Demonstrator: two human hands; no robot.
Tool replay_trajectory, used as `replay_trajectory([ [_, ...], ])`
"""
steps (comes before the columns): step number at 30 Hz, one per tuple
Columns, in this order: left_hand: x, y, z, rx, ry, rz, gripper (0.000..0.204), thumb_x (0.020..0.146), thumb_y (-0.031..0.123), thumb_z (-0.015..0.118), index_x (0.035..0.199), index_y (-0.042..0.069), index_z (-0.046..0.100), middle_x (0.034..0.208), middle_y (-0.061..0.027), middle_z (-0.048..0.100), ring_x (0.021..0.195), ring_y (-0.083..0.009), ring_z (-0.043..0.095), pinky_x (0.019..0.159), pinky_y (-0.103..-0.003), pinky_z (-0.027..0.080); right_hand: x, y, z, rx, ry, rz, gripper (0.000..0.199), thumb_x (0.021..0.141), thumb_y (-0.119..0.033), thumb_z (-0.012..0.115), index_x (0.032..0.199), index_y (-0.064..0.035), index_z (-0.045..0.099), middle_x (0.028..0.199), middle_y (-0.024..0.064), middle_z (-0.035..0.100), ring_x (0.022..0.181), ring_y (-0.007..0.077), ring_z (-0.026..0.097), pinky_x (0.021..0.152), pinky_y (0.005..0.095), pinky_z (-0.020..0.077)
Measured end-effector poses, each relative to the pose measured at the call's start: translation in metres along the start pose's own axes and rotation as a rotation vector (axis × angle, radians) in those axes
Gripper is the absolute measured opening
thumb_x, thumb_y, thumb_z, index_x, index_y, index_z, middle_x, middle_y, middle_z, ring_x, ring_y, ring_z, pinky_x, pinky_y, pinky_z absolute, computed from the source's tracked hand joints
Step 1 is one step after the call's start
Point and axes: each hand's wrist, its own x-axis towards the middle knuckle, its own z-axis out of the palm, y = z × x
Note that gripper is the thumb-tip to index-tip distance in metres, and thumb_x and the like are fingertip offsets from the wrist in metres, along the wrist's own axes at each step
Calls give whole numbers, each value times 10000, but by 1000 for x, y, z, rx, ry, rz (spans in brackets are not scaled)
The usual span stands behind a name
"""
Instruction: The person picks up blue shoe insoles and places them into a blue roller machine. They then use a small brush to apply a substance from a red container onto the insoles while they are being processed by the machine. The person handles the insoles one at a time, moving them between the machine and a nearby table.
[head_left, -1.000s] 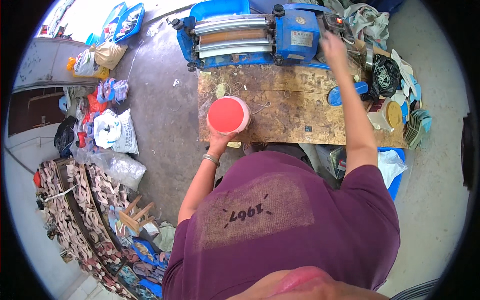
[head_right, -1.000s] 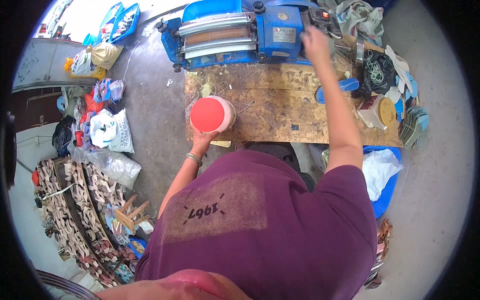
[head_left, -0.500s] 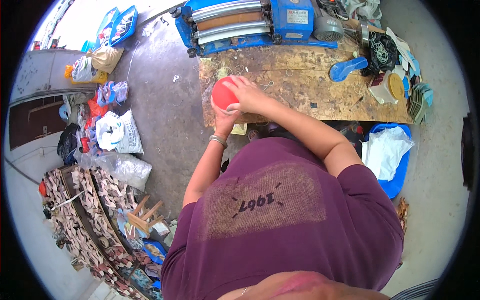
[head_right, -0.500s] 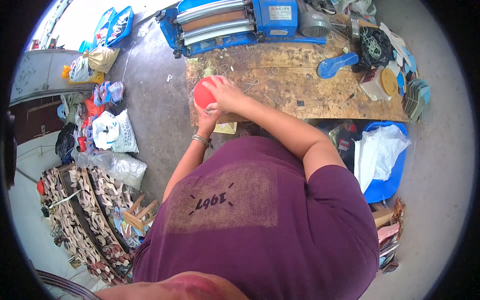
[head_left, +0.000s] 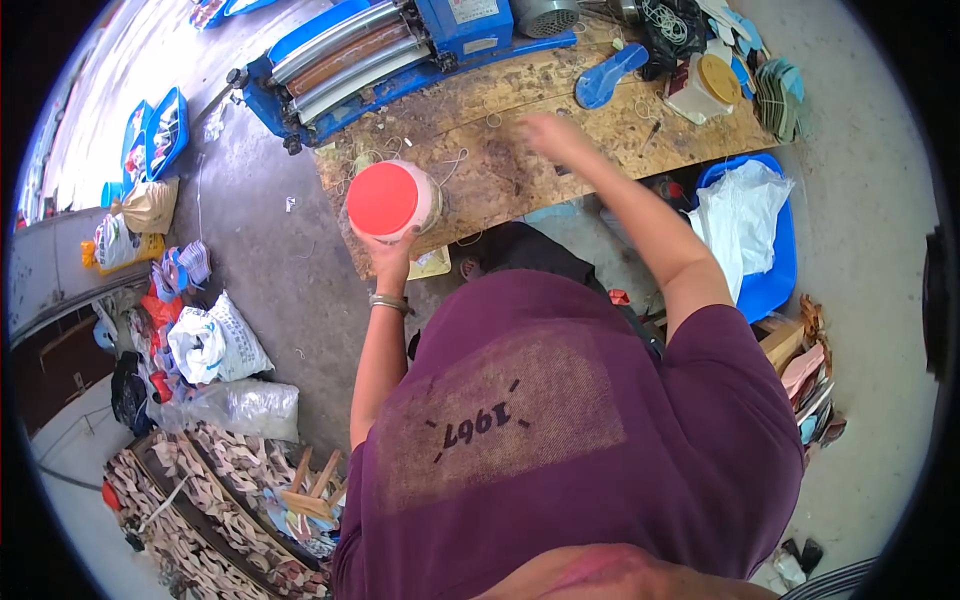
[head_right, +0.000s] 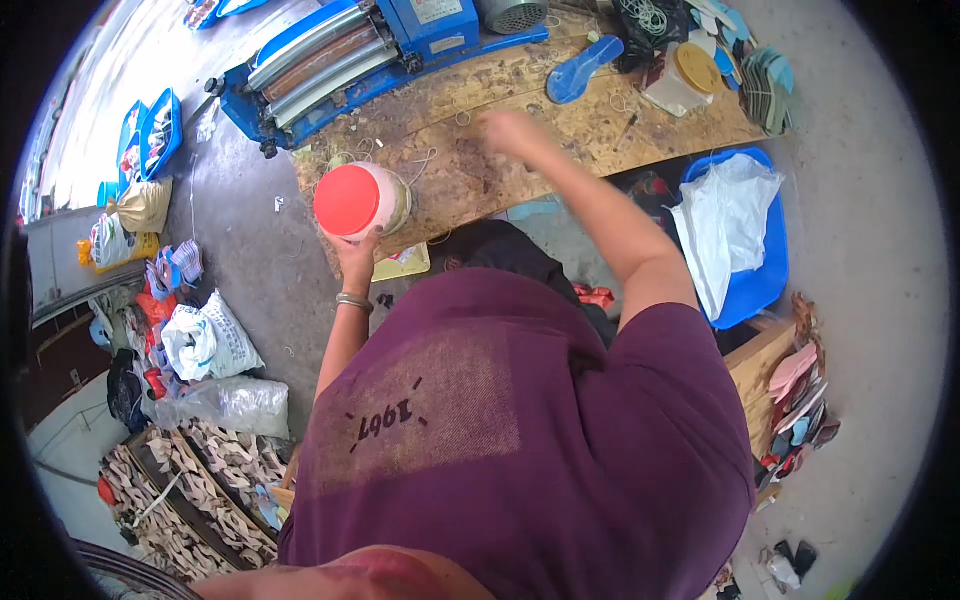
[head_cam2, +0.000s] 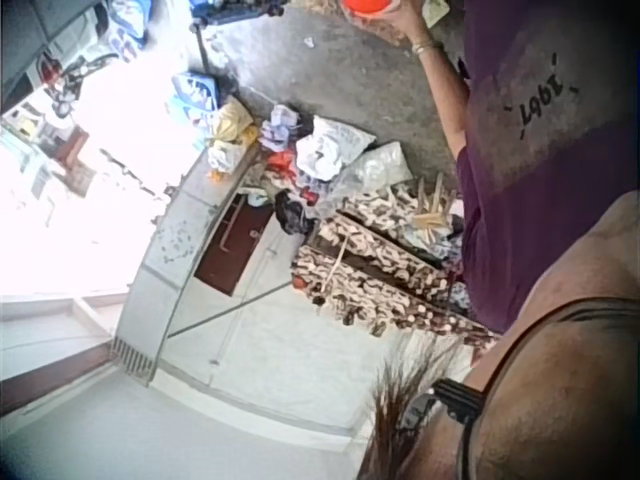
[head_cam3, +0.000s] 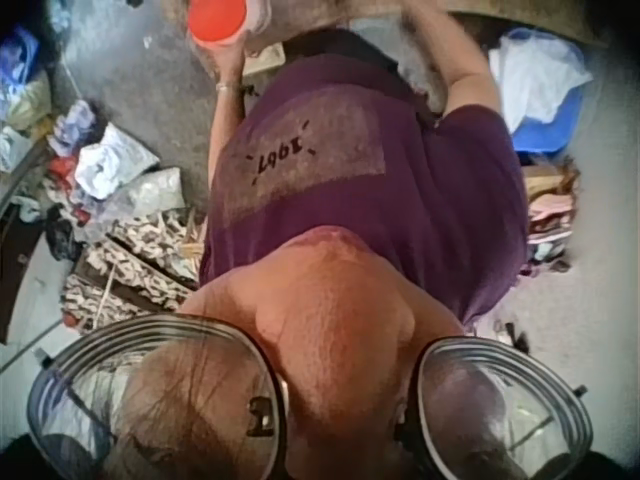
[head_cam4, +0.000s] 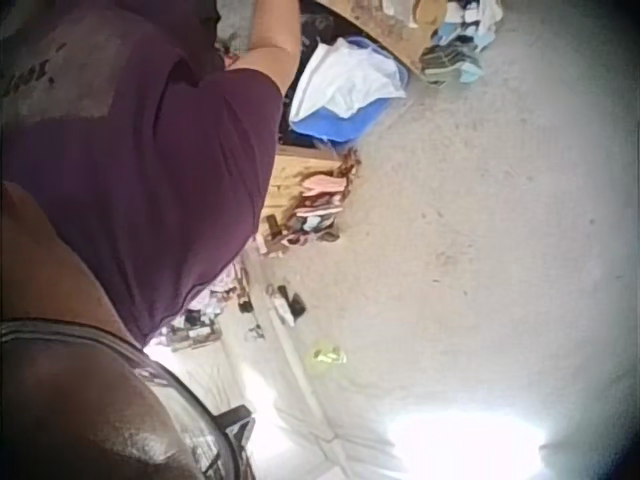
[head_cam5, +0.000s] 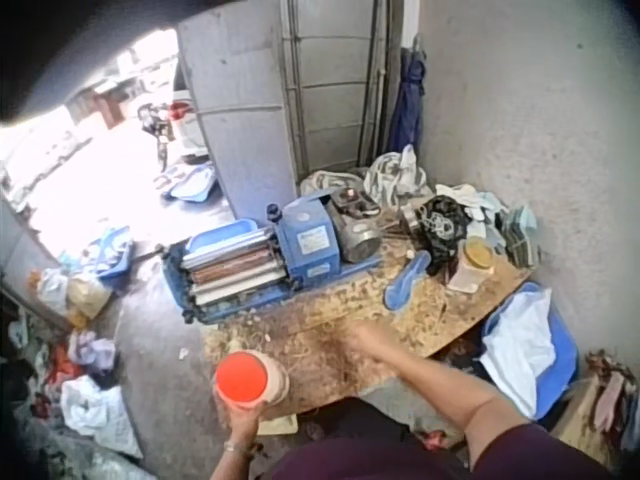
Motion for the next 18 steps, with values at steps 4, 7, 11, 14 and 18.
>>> replay_trajectory([
  [4, 0, -4, -7, 33, 12, -41, 1116, 642, 100, 791, 1423, 45, -5, 1361, -161, 361, 1228, -248, 409, 1020, -347, 340, 66, 123, -51, -309, 185, 63, 359, 765, -100, 493, 1106, -40, 587, 1073, 203, 606, 987, 346, 583, 859, 436, 456],
  [7, 3, 11, -3, 80, -5, -42, 981, 662, 80, 764, 1400, 33, 120, 1337, -146, 392, 1204, -236, 437, 1010, -348, 355, 111, 214, -79, -649, 135, 88, 209, 800, -102, 474, 924, -52, 635, 971, 202, 637, 895, 351, 623, 734, 463, 507],
  [11, 10, -6, -13, 195, -25, -30, 843, 671, 80, 748, 1362, 23, 268, 1329, -110, 415, 1218, -218, 427, 1027, -347, 336, 133, 281, -107, -994, 83, 61, 390, 829, -189, 495, 1216, -143, 519, 1056, 140, 620, 1053, 286, 565, 790, 453, 496],
  [14, 5, 13, -11, 239, 27, -165, 1068, 625, 133, 793, 1423, 27, 91, 1375, -134, 369, 1289, -253, 346, 1075, -351, 262, 135, 292, -103, -1057, 82, 58, 280, 840, -209, 497, 1088, -146, 610, 1200, 89, 538, 1155, 256, 482, 869, 511, 427],
  [18, -13, -1, -6, 129, 102, -222, 1031, 646, 130, 781, 1426, 27, 115, 1368, -131, 382, 1302, -243, 337, 1085, -350, 248, 139, 246, -129, -1057, -54, 13, 275, 798, -129, 522, 1036, -181, 650, 1102, 109, 578, 1066, 275, 539, 793, 492, 469],
])
